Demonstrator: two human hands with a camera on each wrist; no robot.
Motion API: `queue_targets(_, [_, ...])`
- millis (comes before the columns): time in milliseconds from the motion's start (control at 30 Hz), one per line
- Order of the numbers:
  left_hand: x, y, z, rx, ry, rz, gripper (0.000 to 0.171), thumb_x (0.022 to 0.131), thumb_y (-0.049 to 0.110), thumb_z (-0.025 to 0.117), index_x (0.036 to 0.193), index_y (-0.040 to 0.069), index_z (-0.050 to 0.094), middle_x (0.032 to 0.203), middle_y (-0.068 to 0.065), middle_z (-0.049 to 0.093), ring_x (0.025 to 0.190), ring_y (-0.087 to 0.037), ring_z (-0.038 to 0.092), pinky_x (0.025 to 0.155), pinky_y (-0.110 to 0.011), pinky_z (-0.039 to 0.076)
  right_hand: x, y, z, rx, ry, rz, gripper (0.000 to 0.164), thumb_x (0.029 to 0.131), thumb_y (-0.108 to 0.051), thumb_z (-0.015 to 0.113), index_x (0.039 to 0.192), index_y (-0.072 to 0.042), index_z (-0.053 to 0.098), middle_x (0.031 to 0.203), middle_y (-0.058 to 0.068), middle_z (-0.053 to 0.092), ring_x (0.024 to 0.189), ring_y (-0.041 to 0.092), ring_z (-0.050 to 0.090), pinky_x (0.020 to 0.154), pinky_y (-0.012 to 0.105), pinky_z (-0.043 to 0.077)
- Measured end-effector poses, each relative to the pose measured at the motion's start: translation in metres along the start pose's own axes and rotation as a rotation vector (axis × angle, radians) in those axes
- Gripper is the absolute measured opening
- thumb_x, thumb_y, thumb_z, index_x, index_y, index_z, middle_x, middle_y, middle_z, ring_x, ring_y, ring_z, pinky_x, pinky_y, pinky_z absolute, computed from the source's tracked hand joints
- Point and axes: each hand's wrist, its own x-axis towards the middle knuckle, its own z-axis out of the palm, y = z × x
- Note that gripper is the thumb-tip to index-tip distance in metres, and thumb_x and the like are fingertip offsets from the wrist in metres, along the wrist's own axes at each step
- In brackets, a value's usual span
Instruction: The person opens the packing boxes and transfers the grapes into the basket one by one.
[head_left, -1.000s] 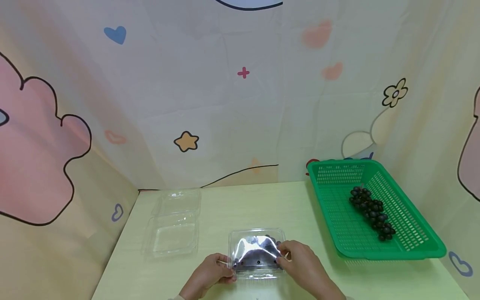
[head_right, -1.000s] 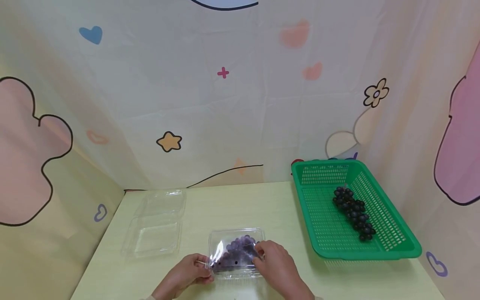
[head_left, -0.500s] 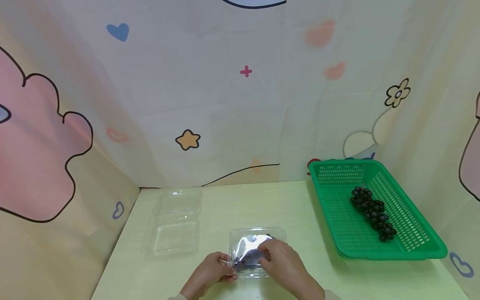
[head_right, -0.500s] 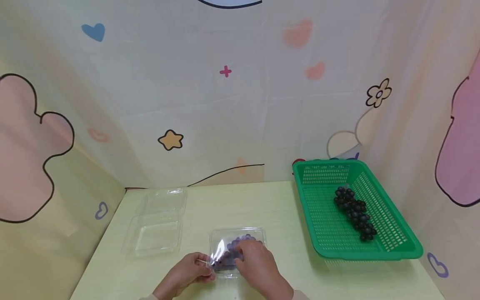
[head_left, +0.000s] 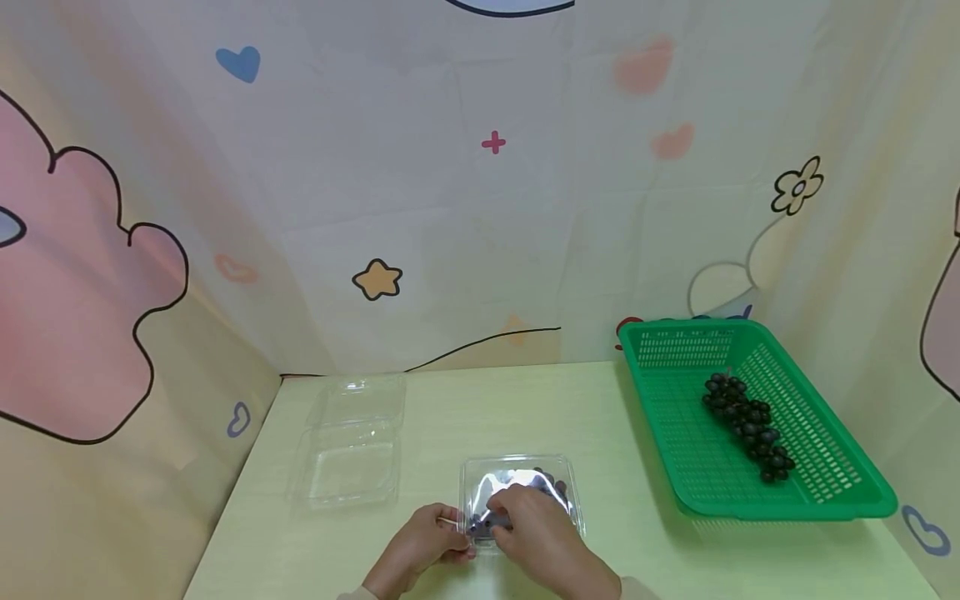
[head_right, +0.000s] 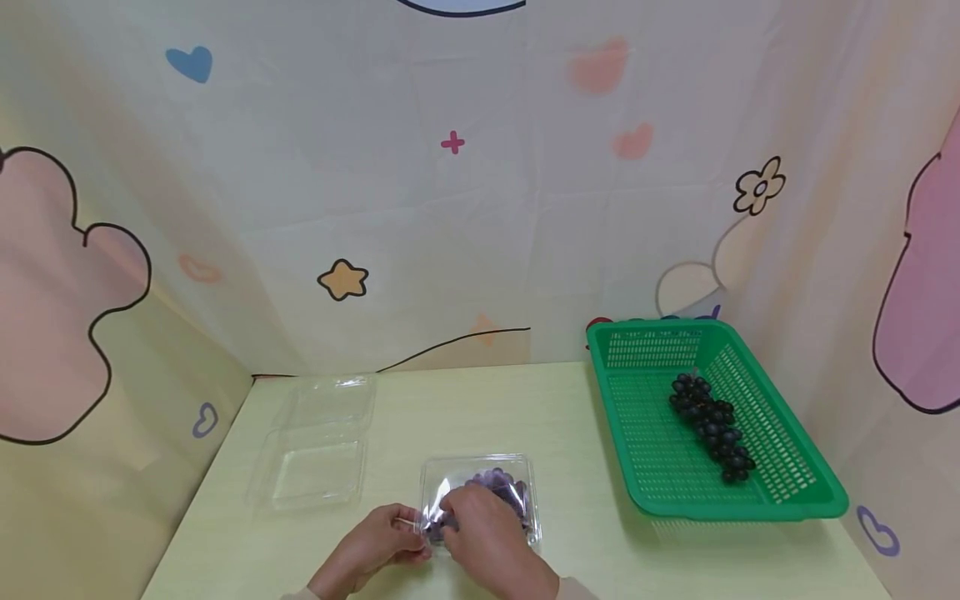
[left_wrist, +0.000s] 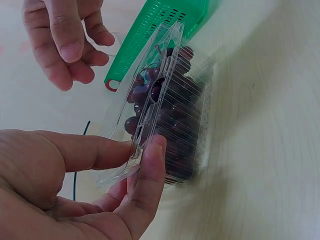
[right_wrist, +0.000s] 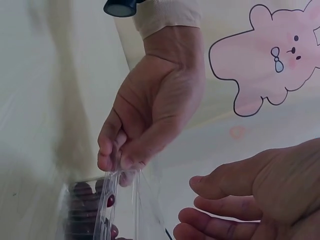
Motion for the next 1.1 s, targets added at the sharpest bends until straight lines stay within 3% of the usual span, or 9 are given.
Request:
queue_targets(200, [0.000, -0.002, -0.001, -0.013, -0.003, 0.012, 0.027, 0.089, -0.015, 0.064, 0.113, -0.015, 0.053, 0.094, -0.016, 0.066, 0.075, -0.018, 0.072, 0.072, -0.031, 0.062, 0.004, -0.006, 0.011, -0.017, 0.005, -0.080, 0.014, 0.078, -0.005, 0.079, 0.089, -0.014, 0.075, 0.082, -0.006, 0.065, 0.075, 0.006, 0.055, 0.064, 0.026, 0.049])
queue_targets(367, [-0.001, -0.003, -0.001, -0.007, -0.003, 0.024, 0.027, 0.091, -0.012, 0.066, 0.114, -0.015, 0.053, 0.092, -0.014, 0.069, 0.076, -0.017, 0.072, 0.073, -0.032, 0.062, 0.006, -0.010, 0.020, -0.048, 0.018, -0.127, 0.017, 0.077, -0.008, 0.083, 0.092, -0.013, 0.076, 0.083, -0.006, 0.064, 0.078, 0.008, 0.056, 0.068, 0.026, 0.051])
queue_targets(567, [-0.001, -0.004, 0.000, -0.009, 0.010, 0.029, 0.031, 0.091, -0.009, 0.068, 0.118, -0.017, 0.053, 0.089, -0.014, 0.067, 0.073, -0.015, 0.069, 0.072, -0.031, 0.061, 0.008, -0.011, 0.028, -0.096, 0.030, -0.146, 0.018, 0.076, -0.007, 0.083, 0.092, -0.011, 0.077, 0.082, -0.007, 0.062, 0.077, 0.010, 0.055, 0.070, 0.025, 0.050])
queue_targets(833, [-0.002, -0.006, -0.002, -0.033, -0.004, 0.026, 0.033, 0.090, -0.009, 0.069, 0.119, -0.016, 0.054, 0.090, -0.012, 0.066, 0.075, -0.016, 0.068, 0.075, -0.032, 0.061, 0.008, -0.010, 0.041, -0.272, 0.046, -0.173, 0.019, 0.076, -0.014, 0.085, 0.093, -0.015, 0.077, 0.088, -0.006, 0.062, 0.084, 0.013, 0.055, 0.073, 0.032, 0.048])
queue_targets(1100, [0.002, -0.012, -0.005, -0.061, -0.028, 0.014, 0.037, 0.091, -0.006, 0.072, 0.121, -0.015, 0.054, 0.093, -0.012, 0.066, 0.079, -0.017, 0.068, 0.077, -0.033, 0.061, 0.008, -0.009, 0.052, -0.339, 0.044, -0.170, 0.017, 0.079, -0.020, 0.086, 0.092, -0.016, 0.075, 0.093, -0.004, 0.058, 0.088, 0.015, 0.052, 0.076, 0.034, 0.047])
